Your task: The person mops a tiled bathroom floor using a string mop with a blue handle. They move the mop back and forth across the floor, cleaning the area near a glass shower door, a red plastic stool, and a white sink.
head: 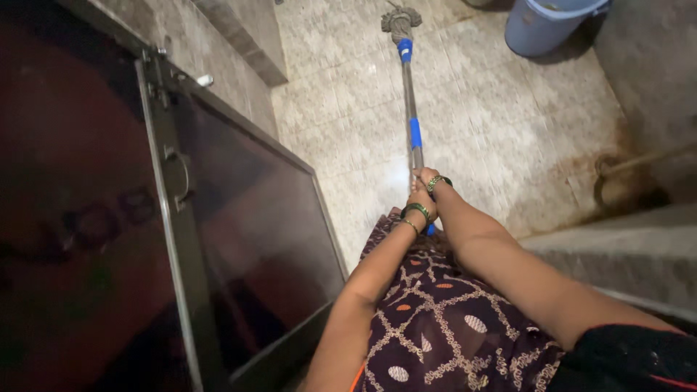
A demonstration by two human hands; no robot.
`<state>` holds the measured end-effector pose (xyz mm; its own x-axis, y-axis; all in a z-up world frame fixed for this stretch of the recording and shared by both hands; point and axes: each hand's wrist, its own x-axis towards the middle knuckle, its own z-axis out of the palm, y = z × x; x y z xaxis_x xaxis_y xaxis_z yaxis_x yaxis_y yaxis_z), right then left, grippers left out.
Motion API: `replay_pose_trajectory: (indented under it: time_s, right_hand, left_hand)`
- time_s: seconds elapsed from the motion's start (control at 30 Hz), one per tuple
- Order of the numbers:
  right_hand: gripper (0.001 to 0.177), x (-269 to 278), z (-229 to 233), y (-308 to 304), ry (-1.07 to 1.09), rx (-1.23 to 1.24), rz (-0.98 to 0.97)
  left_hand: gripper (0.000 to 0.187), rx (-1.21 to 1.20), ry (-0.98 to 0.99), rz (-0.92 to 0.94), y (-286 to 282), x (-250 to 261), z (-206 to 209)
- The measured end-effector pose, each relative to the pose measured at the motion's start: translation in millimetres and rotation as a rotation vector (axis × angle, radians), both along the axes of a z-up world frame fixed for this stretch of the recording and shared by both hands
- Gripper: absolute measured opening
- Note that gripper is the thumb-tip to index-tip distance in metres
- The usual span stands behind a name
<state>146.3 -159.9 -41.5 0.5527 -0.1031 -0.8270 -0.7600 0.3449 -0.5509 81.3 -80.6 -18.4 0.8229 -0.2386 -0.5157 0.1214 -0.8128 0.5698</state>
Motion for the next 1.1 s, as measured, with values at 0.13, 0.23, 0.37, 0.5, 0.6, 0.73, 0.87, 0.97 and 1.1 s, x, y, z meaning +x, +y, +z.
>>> replay_pose_trajectory:
  time_s: [0.13,0.23,0.37,0.5,0.6,0.73,0.87,0.97,1.1]
  right_hand:
    - [0.031,-73.3,-10.3,28.8,0.019,0.027,-0.096]
    - [0.031,-112.5,-15.5,47.1,0.031,0.034,-0.096]
    - [0.027,-140.2,-15.9,68.2,0.036,0.044,-0.093]
    - [0.022,-142.6,-12.6,74.8,0.090,-0.026,-0.083]
    - [0.023,-139.5,-9.4,70.7,0.052,0.018,-0.081]
    - [0.025,-109.7,-8.4,59.0,0.054,0.003,-0.082]
    - [0.028,-66.0,-11.4,39.5,0.051,0.017,-0.084]
    - [0.027,-26.4,-1.9,20.8,0.022,-0.007,-0.080]
    - [0.029,31.9,7.7,-11.5,0.003,-0.013,-0.044]
  left_hand:
    - [0.115,0.038,0.016,-0.037,26.4,-65.1,-24.8]
    - [0.110,0.018,-0.029,-0.051,45.5,-105.5,-33.7]
    - [0.116,0.087,0.033,-0.087,69.7,-138.0,-1.2]
    - [0.096,0.067,0.052,-0.070,79.6,-145.0,20.0]
    - [0.100,0.052,-0.022,-0.068,75.2,-141.4,21.3]
    - [0.092,0.043,0.001,-0.033,62.9,-115.1,25.2]
    - [0.087,0.067,0.000,-0.026,42.2,-73.4,18.5]
    - [0.088,0.077,-0.008,-0.037,22.9,-30.1,16.3]
    - [0.090,0.061,-0.004,-0.012,-10.2,29.1,16.4]
